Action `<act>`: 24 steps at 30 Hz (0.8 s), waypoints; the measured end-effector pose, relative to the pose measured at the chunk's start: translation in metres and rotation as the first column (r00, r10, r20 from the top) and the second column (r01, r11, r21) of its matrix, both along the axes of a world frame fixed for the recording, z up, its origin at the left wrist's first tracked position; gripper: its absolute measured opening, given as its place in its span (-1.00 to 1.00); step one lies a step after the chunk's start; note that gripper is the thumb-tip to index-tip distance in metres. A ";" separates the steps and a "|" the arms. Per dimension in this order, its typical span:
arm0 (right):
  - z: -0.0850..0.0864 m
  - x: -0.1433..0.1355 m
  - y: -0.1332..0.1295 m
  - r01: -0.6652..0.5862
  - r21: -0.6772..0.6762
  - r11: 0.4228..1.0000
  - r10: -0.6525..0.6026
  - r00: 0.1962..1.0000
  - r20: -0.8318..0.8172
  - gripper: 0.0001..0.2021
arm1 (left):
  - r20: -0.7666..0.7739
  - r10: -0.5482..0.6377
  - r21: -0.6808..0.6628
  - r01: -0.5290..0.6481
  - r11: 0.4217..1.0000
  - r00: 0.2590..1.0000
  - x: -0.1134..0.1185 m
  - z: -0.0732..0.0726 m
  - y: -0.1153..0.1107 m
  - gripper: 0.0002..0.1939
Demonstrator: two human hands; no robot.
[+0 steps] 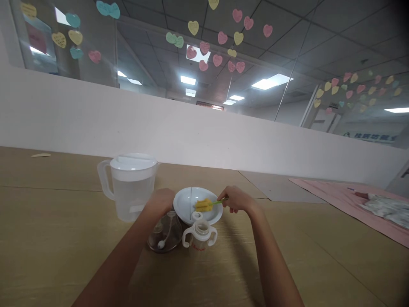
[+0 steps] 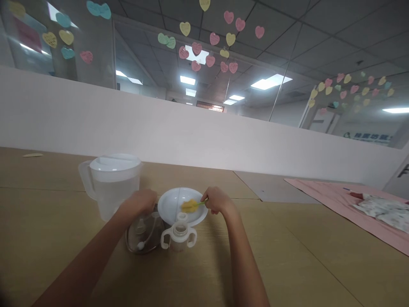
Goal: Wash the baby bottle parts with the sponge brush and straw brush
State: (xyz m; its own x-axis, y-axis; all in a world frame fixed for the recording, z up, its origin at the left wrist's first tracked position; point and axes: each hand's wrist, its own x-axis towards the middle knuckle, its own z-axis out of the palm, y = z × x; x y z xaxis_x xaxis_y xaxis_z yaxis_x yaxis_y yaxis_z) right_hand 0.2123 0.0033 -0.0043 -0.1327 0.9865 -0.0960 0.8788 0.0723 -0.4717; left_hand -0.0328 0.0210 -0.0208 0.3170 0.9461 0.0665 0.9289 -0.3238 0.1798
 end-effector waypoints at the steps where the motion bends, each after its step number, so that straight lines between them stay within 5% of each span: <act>1: -0.001 -0.001 0.001 -0.002 0.006 1.000 0.002 1.000 -0.003 -0.63 | -0.012 -0.037 0.000 0.037 0.999 0.999 0.005 0.001 0.000 -0.91; 8: 0.004 0.001 -0.004 -0.073 -0.086 0.994 0.070 0.997 -0.038 -0.61 | 0.027 -0.296 -0.082 0.297 0.951 0.955 0.043 -0.022 0.002 -0.82; 16: 0.013 0.017 -0.015 -0.125 -0.157 0.980 0.109 0.988 -0.105 -0.66 | 0.146 -0.386 -0.140 0.406 0.903 0.911 0.043 -0.032 0.006 -0.80; 21: 0.024 0.030 -0.026 0.006 0.118 0.993 0.021 0.975 -0.223 -0.66 | 0.233 -0.341 0.029 0.344 0.938 0.911 0.039 -0.016 0.007 -0.81; 24: 0.034 0.033 -0.038 0.040 0.274 0.961 0.058 0.938 -0.342 -0.63 | 0.423 -0.304 0.170 0.255 0.952 0.853 0.033 -0.001 0.007 -0.73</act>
State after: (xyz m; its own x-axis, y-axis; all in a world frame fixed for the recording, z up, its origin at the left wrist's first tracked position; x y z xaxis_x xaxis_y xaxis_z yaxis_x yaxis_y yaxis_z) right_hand 0.2450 -0.0348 0.0299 -0.1177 0.9662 0.2292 0.6648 0.2481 -0.7046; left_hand 0.0004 0.0275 -0.0218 0.4818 0.8016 0.3540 0.6281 -0.5976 0.4983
